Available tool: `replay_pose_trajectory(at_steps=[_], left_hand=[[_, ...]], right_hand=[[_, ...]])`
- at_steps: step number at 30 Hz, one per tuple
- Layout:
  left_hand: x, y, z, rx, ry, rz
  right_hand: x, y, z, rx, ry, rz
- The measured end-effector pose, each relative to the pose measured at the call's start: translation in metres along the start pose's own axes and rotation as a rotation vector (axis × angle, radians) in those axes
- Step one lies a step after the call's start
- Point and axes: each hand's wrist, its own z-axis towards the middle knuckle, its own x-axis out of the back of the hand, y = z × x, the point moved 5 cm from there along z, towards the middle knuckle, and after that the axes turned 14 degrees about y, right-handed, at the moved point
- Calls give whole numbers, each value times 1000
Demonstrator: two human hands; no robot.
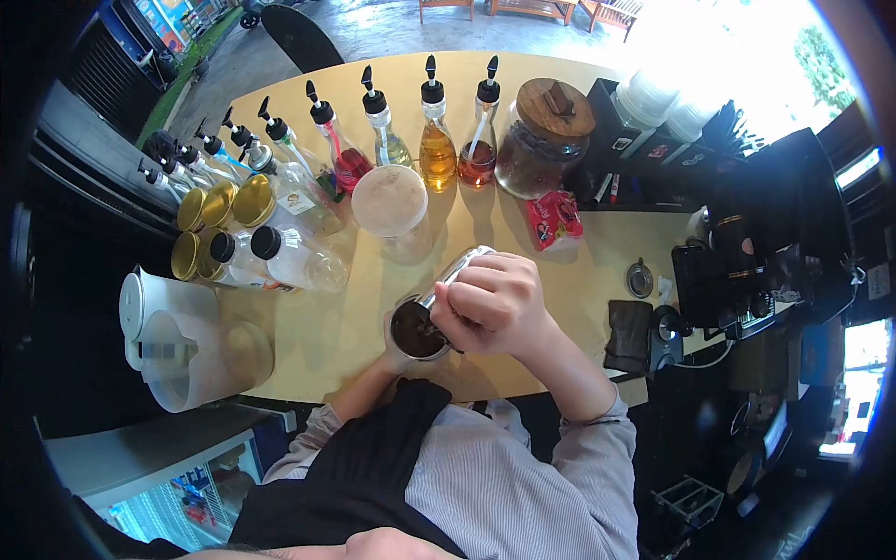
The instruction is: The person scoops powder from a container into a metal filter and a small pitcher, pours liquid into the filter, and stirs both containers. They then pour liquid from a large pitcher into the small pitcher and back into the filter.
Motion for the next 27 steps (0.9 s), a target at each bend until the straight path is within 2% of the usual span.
replay_pose_trajectory(at_steps=[4,6,9,18,22,24,27], left_hand=[[2,3,2,-29,-18,21],[1,11,2,-319,-95,336],[2,8,3,-237,-80,189],[-6,30,-5,-336,-92,242],[3,8,4,-322,-102,213],[16,-31,19,-109,3,133],[14,-29,17,-106,4,143]], right_hand=[[1,1,1,4,14,-6],[0,1,0,6,8,-15],[-1,1,1,14,3,-19],[-5,0,3,24,-9,-12],[-7,-2,2,28,-1,-13],[-7,-2,3,30,-5,-9],[-7,-3,2,33,-14,-9]])
